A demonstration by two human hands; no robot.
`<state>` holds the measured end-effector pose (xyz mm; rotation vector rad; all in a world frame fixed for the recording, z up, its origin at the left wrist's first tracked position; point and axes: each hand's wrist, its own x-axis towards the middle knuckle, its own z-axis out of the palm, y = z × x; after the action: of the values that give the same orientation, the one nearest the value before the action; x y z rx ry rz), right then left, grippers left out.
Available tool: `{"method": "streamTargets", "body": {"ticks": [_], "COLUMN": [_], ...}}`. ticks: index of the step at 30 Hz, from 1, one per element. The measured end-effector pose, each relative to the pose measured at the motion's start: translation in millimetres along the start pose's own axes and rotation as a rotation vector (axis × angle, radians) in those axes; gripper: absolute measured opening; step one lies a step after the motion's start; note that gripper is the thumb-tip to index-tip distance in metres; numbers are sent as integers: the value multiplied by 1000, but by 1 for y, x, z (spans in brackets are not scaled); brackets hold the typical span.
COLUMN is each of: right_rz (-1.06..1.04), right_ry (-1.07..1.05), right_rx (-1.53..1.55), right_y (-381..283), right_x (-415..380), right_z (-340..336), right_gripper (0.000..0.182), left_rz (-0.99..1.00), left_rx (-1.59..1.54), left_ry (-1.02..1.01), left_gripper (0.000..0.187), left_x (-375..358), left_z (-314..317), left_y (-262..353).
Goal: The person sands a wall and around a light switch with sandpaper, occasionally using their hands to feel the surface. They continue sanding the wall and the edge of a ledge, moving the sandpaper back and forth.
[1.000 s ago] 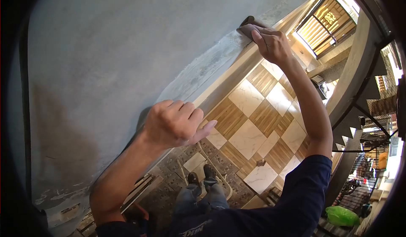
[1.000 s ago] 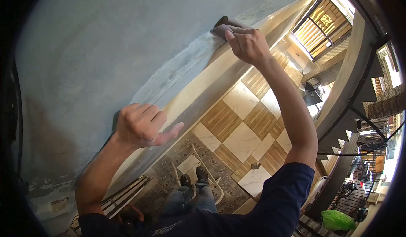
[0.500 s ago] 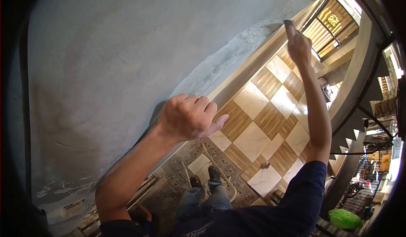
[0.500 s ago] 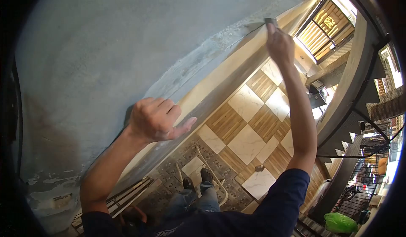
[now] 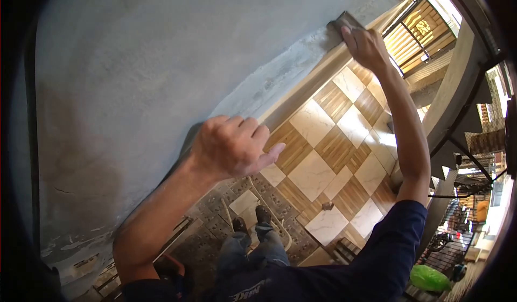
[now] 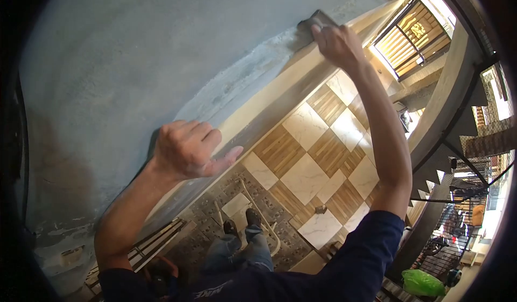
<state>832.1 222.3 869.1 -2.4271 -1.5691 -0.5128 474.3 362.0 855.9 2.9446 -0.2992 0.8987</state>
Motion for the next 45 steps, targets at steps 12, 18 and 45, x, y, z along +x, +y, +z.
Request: {"method": "streamTargets", "body": {"ticks": [12, 18, 45], "right_rz": [191, 299, -110], "right_ry": [77, -119, 235], "right_rx": [-99, -100, 215], "right_y": [-50, -4, -118], "right_x": [1, 14, -40], "right_z": [19, 2, 2], "right_gripper": [45, 35, 47], "left_rz": [12, 27, 14], "left_rx": [27, 11, 26], "left_ry": [0, 17, 93], "left_gripper": [48, 48, 45], "left_x": [5, 2, 1], "left_z": [-5, -9, 1], "left_y": [-2, 0, -2]}}
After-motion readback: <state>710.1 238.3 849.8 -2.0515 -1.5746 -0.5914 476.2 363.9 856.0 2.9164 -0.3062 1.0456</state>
